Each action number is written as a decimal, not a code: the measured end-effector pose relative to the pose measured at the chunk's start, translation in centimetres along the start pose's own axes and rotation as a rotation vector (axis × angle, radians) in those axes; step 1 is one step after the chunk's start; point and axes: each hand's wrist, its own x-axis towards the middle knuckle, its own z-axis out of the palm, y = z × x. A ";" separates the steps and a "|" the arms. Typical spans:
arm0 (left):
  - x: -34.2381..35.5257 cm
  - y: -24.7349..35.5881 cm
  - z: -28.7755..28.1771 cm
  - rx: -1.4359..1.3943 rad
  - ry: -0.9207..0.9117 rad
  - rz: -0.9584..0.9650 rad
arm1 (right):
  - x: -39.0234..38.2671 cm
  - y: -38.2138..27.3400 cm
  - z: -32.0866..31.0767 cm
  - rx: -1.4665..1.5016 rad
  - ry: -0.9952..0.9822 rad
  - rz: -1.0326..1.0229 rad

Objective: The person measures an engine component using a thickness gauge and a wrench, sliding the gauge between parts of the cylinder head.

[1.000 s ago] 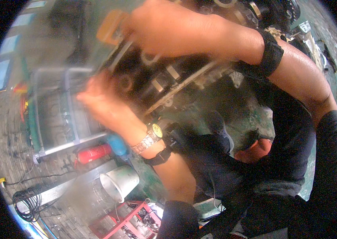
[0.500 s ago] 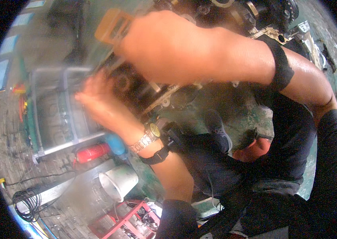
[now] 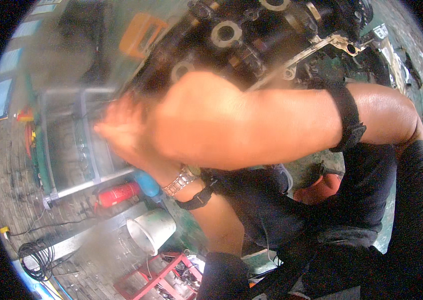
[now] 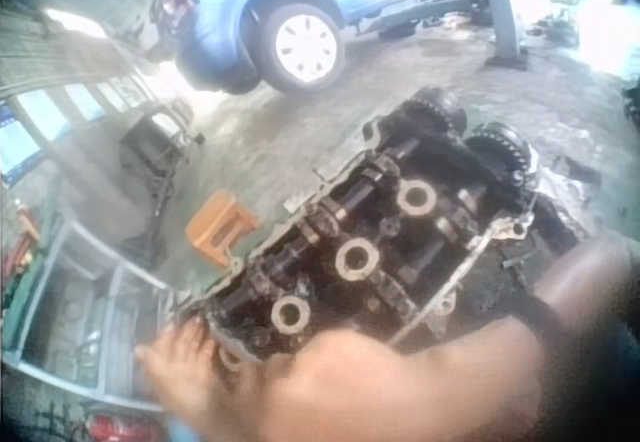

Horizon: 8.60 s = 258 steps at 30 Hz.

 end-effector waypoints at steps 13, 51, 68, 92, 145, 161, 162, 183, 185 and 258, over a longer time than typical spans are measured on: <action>1.1 -0.9 -0.8 0.015 -0.050 0.040 | 0.5 -2.3 0.8 0.060 0.223 0.002; -0.9 1.1 0.6 0.021 -0.002 0.032 | 2.8 5.2 -3.9 0.756 0.221 0.542; -1.5 1.3 1.0 0.101 0.033 0.060 | 3.5 7.0 1.7 0.342 0.360 0.536; -0.8 0.7 0.5 0.042 -0.004 0.052 | 2.5 6.4 0.0 0.194 0.308 0.308; -1.1 0.8 0.1 0.047 0.021 0.004 | 2.6 2.0 -3.9 0.470 0.353 0.222; -1.1 1.5 0.9 0.033 0.008 0.030 | 3.4 5.1 -4.8 0.846 0.127 0.574; -0.9 1.3 0.8 0.016 0.025 -0.008 | 3.3 5.0 -4.5 0.811 0.149 0.567; -0.6 0.1 0.2 0.027 -0.009 0.044 | 3.4 7.7 1.1 0.589 0.250 0.618; -0.6 0.1 0.2 0.033 -0.011 0.044 | 3.2 7.3 1.4 0.561 0.348 0.580; -0.6 0.4 0.4 -0.016 0.056 -0.014 | 1.5 0.3 -1.3 0.216 0.267 0.037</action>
